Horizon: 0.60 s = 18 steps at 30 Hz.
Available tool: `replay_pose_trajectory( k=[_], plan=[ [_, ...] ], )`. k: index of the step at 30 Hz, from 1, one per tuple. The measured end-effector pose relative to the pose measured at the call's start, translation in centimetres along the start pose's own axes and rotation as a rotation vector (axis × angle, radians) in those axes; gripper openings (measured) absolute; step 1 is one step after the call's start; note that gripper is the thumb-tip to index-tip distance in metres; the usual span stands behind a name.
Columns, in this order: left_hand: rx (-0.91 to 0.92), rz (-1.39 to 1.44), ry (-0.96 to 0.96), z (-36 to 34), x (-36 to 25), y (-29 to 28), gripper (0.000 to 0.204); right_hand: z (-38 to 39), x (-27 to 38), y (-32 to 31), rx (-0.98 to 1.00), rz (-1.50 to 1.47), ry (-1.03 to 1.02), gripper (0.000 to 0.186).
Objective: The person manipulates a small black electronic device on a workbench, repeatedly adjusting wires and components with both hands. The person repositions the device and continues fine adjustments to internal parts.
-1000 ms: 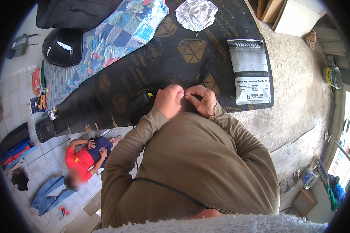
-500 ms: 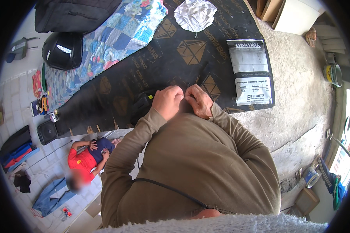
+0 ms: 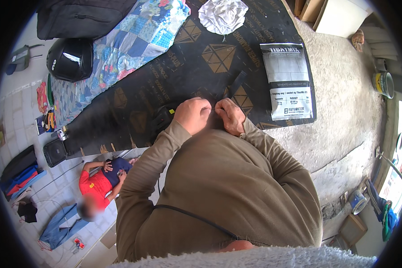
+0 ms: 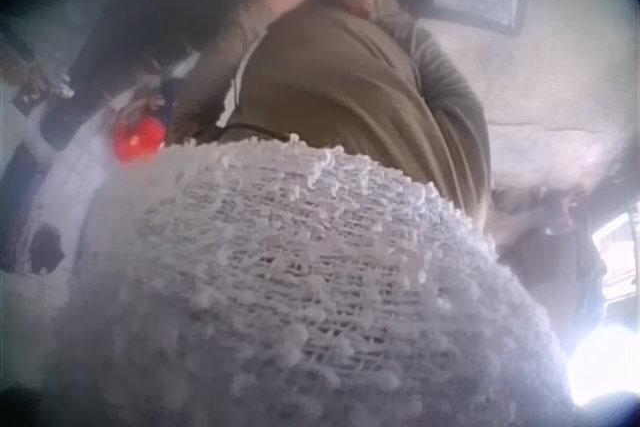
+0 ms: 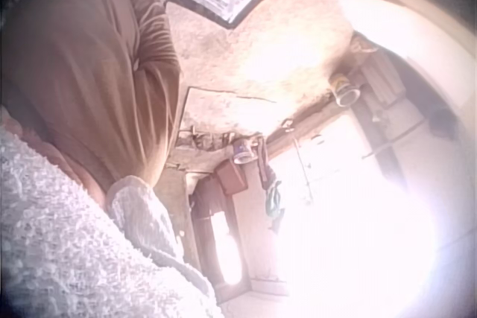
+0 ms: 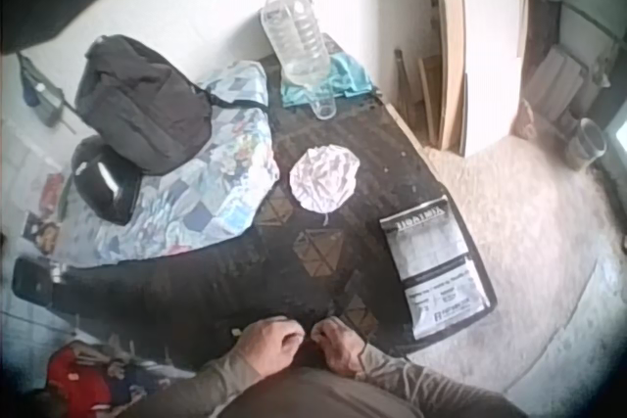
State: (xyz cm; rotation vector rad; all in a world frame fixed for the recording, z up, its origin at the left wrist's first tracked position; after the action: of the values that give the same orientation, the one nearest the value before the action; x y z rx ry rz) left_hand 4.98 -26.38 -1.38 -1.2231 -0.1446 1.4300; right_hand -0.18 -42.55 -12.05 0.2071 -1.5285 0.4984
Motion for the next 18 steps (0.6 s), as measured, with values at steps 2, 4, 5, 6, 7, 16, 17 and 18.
replay_pose_trajectory(
  k=[2,4,5,6,7,16,17,18],
  plan=[
    [0.009,-0.021,0.001,0.0,0.0,0.2,0.008,0.1,-0.1,0.1,0.019,0.037,-0.005,0.007],
    [0.010,0.006,-0.013,0.2,-0.1,0.4,0.008,0.2,0.0,0.0,0.028,0.033,0.008,0.008],
    [0.010,0.020,-0.022,0.3,-0.1,0.5,0.009,0.2,0.1,0.0,0.034,0.031,0.014,0.008],
    [0.018,0.027,-0.033,0.3,-0.2,0.4,0.010,0.3,0.2,-0.1,0.041,0.035,0.016,0.009],
    [0.025,0.035,-0.045,0.3,-0.4,0.3,0.011,0.3,0.3,-0.2,0.049,0.040,0.018,0.009],
    [0.144,-0.055,-0.069,-0.6,1.6,0.3,0.018,0.8,0.8,-0.5,0.040,0.085,0.015,0.010],
    [0.157,-0.031,-0.056,-0.8,1.4,0.0,0.018,0.8,0.8,-0.5,0.043,0.077,0.019,0.010],
    [0.182,-0.044,-0.069,-0.9,1.1,-0.2,0.018,0.9,0.7,-0.5,0.043,0.080,0.022,0.009]
  ],
)
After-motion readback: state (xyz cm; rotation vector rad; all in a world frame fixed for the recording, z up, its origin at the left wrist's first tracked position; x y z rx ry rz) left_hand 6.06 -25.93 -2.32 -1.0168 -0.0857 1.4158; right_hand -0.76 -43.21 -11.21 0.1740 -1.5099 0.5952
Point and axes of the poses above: each hand's wrist, its own z-axis away from the middle knuckle, its own y-axis out of the palm, x = y × z, the point moved 3 cm from there along -z, towards the middle knuckle, and after that the axes turned 13 degrees about x, right-handed, at the moved point
